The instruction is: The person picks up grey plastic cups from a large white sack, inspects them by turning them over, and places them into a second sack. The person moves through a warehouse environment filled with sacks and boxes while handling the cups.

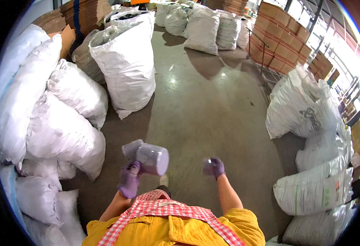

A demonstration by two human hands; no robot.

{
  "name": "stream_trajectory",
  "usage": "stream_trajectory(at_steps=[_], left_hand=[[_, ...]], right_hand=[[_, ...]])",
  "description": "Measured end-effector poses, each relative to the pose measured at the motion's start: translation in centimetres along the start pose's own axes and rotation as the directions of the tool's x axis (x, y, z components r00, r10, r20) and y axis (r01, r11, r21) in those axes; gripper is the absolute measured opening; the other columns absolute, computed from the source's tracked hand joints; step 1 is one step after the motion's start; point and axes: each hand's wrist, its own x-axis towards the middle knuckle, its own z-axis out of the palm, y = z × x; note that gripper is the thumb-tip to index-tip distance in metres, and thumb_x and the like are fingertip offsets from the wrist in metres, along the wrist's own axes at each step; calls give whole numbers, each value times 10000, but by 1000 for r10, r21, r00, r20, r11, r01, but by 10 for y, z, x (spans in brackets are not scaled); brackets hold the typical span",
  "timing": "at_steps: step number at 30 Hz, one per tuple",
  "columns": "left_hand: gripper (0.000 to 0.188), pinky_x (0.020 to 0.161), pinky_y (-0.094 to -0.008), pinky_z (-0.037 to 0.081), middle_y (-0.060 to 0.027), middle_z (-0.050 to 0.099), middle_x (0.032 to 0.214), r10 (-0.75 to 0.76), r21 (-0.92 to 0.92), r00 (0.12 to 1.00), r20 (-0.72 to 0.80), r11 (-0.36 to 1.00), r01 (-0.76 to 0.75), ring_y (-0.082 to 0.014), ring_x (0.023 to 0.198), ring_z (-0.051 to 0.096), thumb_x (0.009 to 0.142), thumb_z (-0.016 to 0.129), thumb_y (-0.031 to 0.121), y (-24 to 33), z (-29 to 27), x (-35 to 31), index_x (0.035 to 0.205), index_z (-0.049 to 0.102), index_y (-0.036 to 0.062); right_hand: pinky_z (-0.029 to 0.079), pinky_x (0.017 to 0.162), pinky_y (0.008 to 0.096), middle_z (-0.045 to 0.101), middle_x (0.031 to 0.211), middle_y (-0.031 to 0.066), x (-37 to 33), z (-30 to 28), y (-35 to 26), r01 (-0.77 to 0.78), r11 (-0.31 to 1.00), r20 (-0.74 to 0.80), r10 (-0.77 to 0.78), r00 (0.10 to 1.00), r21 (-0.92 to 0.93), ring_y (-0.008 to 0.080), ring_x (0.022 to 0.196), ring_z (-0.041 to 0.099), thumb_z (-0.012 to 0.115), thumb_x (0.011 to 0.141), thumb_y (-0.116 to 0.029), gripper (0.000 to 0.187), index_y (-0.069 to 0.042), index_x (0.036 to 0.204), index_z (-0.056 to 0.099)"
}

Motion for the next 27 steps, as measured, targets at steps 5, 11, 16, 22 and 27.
stream_trajectory(at_steps=[5, 11, 16, 22, 27], left_hand=[[337, 883, -337, 422, -115, 521, 1117, -78, -354, 989, -127, 935, 28, -213, 1036, 506, 869, 485, 183, 1, 18, 155, 1135, 473, -24], [303, 822, -296, 428, -73, 547, 1036, -110, -20, 994, 24, 994, 111, -159, 925, 528, 859, 512, 194, 37, 93, 363, 1080, 503, -12], [198, 643, -248, 414, -31, 559, 840, 185, 51, 969, 161, 979, -195, -131, 713, 508, 847, 509, 187, 77, 151, 519, 927, 556, 12], [166, 624, -337, 446, -147, 573, 823, 407, 569, 870, 278, 660, -491, -315, 688, 545, 764, 545, 111, 93, 177, 729, 896, 543, 9], [305, 704, -344, 458, -170, 582, 889, 462, 628, 869, 178, 626, -462, -334, 819, 569, 766, 558, 189, 140, 202, 917, 1003, 494, 7]], right_hand=[[455, 810, 330, 570, 1021, 49, 140, 105, -96, 135, 991, 318, -122, 940, -21, 189, 919, 548, 511, 737, 13, 321, -46, 1050, 555], [433, 806, 272, 625, 950, 47, 223, 16, -58, -28, 813, -69, -15, 998, -582, 143, 879, 560, 518, 789, -76, 230, -75, 1002, 608], [459, 670, 350, 629, 870, 58, 254, -140, -5, -493, -208, -535, 304, 788, -845, 244, 757, 577, 468, 817, -364, 317, -109, 893, 639], [464, 717, 362, 611, 966, 95, 454, -34, -54, -691, 153, -560, 476, 678, -707, 267, 847, 580, 478, 816, -291, 285, -98, 973, 616], [469, 757, 372, 595, 1046, 125, 717, 106, -127, -601, 777, -394, 501, 771, -188, 287, 922, 583, 487, 816, -231, 287, -88, 1039, 596]])
